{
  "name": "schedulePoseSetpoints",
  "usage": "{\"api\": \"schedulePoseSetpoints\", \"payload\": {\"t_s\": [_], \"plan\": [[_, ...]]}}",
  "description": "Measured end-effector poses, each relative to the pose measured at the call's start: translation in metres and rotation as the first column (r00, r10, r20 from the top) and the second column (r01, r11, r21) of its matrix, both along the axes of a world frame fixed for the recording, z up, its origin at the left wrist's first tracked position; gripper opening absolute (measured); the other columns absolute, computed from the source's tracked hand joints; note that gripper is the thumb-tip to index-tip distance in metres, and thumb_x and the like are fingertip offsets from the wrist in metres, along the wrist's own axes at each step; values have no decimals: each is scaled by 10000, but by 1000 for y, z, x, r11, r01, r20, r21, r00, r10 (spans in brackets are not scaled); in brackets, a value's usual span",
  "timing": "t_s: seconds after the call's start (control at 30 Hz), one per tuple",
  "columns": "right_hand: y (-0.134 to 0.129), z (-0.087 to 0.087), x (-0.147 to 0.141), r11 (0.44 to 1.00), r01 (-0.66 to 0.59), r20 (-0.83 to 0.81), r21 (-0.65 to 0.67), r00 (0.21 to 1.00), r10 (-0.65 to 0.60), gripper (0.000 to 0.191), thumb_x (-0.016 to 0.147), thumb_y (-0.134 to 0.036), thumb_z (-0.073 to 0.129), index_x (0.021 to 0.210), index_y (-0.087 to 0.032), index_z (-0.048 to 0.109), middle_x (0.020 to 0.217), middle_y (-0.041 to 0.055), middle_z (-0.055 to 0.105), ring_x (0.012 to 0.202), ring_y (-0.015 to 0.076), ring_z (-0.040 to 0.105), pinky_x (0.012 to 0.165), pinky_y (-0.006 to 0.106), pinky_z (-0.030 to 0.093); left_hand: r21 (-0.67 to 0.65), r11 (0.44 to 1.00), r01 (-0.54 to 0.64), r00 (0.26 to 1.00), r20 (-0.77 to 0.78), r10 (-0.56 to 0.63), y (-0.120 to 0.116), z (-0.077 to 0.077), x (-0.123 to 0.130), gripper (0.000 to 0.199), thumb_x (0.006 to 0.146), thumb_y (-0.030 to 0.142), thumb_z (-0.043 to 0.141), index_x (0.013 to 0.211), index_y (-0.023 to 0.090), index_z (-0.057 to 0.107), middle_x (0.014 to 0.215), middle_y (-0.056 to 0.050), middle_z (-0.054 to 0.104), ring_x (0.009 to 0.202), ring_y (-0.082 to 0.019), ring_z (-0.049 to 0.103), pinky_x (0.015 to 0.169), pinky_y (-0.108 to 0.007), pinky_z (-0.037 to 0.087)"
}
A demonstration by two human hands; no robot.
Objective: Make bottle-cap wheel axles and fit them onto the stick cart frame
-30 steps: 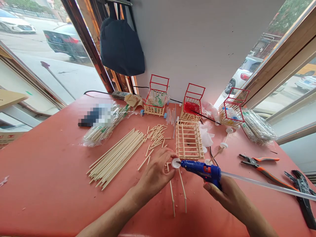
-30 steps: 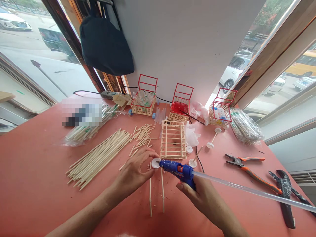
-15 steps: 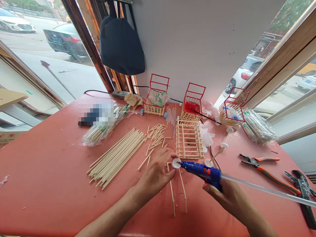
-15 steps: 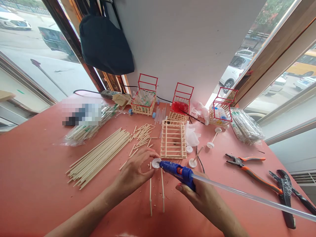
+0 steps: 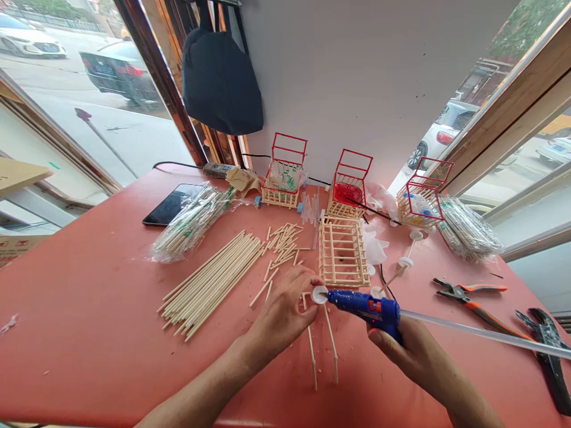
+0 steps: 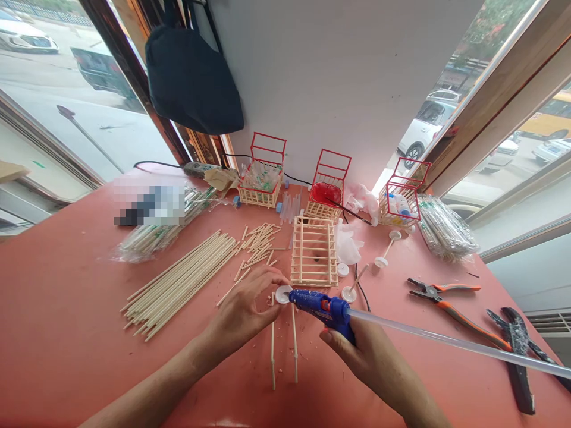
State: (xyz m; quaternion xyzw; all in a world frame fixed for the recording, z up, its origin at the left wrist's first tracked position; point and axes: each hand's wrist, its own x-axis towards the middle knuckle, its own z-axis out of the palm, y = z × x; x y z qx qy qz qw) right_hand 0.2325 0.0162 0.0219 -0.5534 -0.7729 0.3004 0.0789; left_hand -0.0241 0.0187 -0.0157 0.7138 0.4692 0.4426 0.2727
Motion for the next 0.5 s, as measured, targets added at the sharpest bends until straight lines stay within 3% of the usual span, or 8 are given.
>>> {"api": "schedulePoseSetpoints", "payload": {"t_s": [0.5], "plan": [[-1, 3, -5, 990, 2, -109, 139, 994, 13, 385, 901, -508, 563, 652, -216, 533, 606, 3, 610, 515, 157, 491, 465, 251, 393, -10, 1000, 20, 1000, -15, -20, 0, 0, 0, 259, 833, 2, 609, 1015, 186, 627, 1021, -50, 674, 993, -216, 644, 865, -335, 494]]}}
